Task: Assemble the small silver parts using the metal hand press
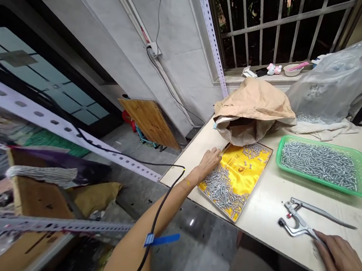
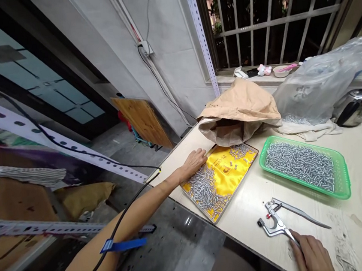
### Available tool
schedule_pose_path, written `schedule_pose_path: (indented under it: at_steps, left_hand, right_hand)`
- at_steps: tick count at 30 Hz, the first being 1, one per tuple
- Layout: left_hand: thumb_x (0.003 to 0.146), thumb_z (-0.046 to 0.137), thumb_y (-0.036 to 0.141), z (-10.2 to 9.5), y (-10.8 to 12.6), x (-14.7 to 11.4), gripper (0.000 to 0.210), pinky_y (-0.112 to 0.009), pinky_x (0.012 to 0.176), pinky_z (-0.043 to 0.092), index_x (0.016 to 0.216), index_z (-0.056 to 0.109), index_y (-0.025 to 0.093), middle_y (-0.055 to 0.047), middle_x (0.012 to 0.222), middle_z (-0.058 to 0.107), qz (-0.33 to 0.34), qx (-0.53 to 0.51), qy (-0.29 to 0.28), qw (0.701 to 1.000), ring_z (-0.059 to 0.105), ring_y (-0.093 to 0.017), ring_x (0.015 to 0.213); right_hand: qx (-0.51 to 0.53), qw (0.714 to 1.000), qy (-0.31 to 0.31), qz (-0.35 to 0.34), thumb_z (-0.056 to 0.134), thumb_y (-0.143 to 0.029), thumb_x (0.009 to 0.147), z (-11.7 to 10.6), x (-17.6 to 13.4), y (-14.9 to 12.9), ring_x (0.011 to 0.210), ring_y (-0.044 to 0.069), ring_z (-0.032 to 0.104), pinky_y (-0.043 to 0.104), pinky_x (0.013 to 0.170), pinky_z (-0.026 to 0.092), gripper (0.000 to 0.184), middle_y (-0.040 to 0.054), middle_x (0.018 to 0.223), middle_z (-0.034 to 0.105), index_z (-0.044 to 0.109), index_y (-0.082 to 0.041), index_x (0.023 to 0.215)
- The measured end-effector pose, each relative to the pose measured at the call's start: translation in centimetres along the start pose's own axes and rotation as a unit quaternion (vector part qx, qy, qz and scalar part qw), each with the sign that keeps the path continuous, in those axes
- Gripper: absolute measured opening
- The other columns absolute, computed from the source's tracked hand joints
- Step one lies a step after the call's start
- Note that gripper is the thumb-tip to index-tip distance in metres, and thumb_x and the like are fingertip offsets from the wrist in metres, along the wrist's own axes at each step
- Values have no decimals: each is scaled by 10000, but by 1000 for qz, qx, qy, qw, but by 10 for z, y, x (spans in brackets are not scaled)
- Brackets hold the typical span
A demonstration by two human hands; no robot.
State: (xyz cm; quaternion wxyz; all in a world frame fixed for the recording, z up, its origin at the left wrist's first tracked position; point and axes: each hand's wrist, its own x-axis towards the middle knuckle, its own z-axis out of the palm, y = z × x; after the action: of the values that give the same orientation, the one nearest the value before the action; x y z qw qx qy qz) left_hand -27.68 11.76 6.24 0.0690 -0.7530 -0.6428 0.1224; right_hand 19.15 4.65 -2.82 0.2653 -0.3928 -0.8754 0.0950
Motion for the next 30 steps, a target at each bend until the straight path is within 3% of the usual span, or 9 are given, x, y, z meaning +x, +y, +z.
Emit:
schedule_pose_path:
  at_steps: [4,7,9,13,20,25,30]
  left_hand:
    - [880,485,105,-10,13,-14,169,-317,714,417,808,635,131,-117,885,583,-22,-64,38,997,501,-222,886]
    - [893,470,140,-16,47,-21,154,-309,762,434,852,618,149,-78,856,587,1,-176,116,978,519,-195,859]
    - [896,462,154,-18,73,-21,154,-303,777,439,861,612,157,-62,842,595,46,-241,132,960,534,-181,845]
    - [895,421,124,-15,107,-11,198,-301,771,444,847,612,147,-70,831,615,61,-252,90,962,549,-180,820]
    - [889,386,65,-14,113,-8,264,-314,781,451,910,645,112,-144,950,633,-14,-122,-60,991,556,-239,960]
    - [865,394,51,-24,124,-9,282,-336,763,468,926,669,71,-217,1048,611,-42,-65,-63,995,541,-293,1040]
    - [820,415,32,-29,121,-9,283,-335,796,463,888,688,65,-199,953,661,-71,-88,-48,992,595,-274,961]
  right_hand:
    - [-19,997,64,22,355,-421,993,-10,14,-25,708,198,556,323,655,425,336,47,773,592,599,-201,1069]
    - [-26,998,47,43,342,-376,1003,-16,19,-36,709,192,538,313,648,413,327,50,770,576,602,-183,1054]
    - [-31,997,32,60,333,-352,1007,-18,20,-38,720,193,534,312,654,408,327,54,781,573,606,-180,1058]
    - [-36,997,29,64,339,-319,1005,-20,17,-38,731,195,529,310,658,399,313,55,781,565,610,-174,1064]
    - [-31,997,47,55,349,-289,1001,-18,17,-39,734,197,510,305,657,390,291,59,787,559,604,-159,1053]
    - [-33,996,32,71,333,-275,1000,-16,16,-40,765,207,515,315,668,392,306,70,806,561,612,-158,1052]
    - [-31,995,6,93,356,-242,986,-14,15,-39,793,211,510,320,684,385,295,79,846,560,617,-165,1100]
